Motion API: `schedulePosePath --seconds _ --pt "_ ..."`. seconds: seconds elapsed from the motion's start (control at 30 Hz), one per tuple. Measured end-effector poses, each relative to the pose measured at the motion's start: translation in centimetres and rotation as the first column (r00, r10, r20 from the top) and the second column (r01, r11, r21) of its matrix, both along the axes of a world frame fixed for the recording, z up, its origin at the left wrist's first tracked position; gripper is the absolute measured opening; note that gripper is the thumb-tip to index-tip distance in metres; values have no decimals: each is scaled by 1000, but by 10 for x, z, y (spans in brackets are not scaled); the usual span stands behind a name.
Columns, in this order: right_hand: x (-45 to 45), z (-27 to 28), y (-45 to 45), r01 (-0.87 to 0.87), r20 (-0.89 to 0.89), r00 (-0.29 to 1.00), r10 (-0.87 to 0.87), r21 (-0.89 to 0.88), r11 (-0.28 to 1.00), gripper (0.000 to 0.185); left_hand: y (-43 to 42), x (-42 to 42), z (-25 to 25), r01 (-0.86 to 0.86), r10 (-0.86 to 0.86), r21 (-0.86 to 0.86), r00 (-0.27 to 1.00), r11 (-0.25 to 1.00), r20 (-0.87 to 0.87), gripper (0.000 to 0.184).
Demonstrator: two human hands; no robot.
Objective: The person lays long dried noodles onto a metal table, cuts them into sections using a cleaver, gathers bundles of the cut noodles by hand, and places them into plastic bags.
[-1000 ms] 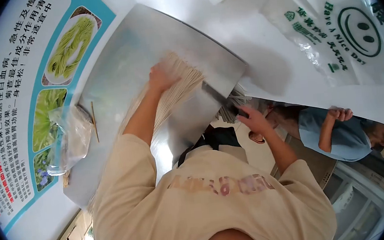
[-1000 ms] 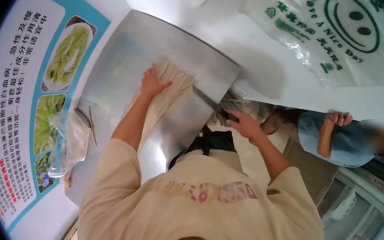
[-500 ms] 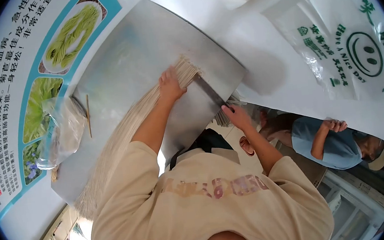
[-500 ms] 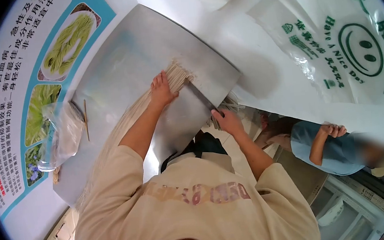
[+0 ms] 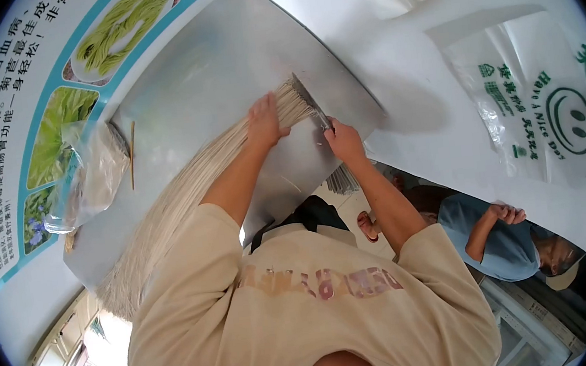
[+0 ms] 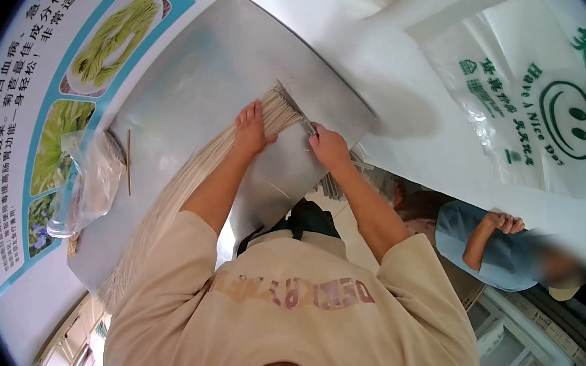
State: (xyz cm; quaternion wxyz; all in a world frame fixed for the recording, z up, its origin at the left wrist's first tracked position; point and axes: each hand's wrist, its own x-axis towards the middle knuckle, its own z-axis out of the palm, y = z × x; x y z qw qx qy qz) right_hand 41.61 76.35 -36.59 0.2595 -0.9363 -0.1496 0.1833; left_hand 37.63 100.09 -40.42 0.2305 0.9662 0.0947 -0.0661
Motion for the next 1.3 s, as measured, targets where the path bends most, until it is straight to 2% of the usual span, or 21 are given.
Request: schedulePosePath --seconds 0.13,0.2,0.27,0.3,0.47,0.67,0.73,0.87,0.93,0.97,1.03,1.07,1.1,1.13,1.17,1.23,1.3 --pt "5 14 0 -78 -15 997 78 -76 994 40 0 -1 -9 17 -18 38 999 999 45 118" --pt "8 28 9 -9 19 1000 9 -18 1000 39 1 -2 -12 11 -13 33 997 999 79 118" --pt "11 42 19 -13 6 1000 13 20 1000 39 0 -6 -13 9 -11 26 994 1000 104 117" --pt "13 47 25 -7 1 1000 7 66 998 38 2 -4 -12 15 -15 1 996 1000 86 120" --pt "12 52 39 -91 23 996 91 9 996 36 3 -1 -3 14 -14 -24 1000 1000 10 122" --pt "8 33 45 -113 -27 993 111 -109 988 33 3 1 -6 35 -35 16 999 999 15 123" --pt "10 24 48 -115 -12 993 114 -142 983 33 3 6 2 41 -37 50 997 998 -73 122" --pt "12 21 60 -126 -56 992 116 -225 966 29 9 15 28 71 -54 116 988 991 -143 115" --pt "14 20 62 -120 -82 991 103 -254 960 28 29 33 40 81 -78 1 970 997 -232 106" --pt "13 19 63 -113 -89 992 93 -259 959 28 39 43 33 82 -81 -5 968 997 -236 106" --pt "16 20 65 -116 -96 991 93 -271 955 29 60 72 14 -15 -38 -253 979 967 -202 90" --pt "18 23 65 -88 -153 987 52 -243 966 30 68 93 1 -21 -34 -260 978 965 -205 90" --pt "18 24 65 -57 -213 977 10 -217 974 31 74 113 -15 -68 -67 -377 941 924 -333 75" --pt "20 23 65 -63 -219 976 12 -225 972 31 72 115 -16 -99 -92 -437 914 894 -395 68" --pt "21 21 64 -98 -161 985 59 -251 963 32 69 117 -16 -138 -117 -488 882 862 -456 61" --pt "26 12 65 -133 -117 988 103 -285 949 32 53 109 23 61 -105 -133 930 989 -352 37" --pt "28 4 62 -122 -95 990 101 -259 958 32 52 115 19 59 -108 -150 930 987 -352 34"
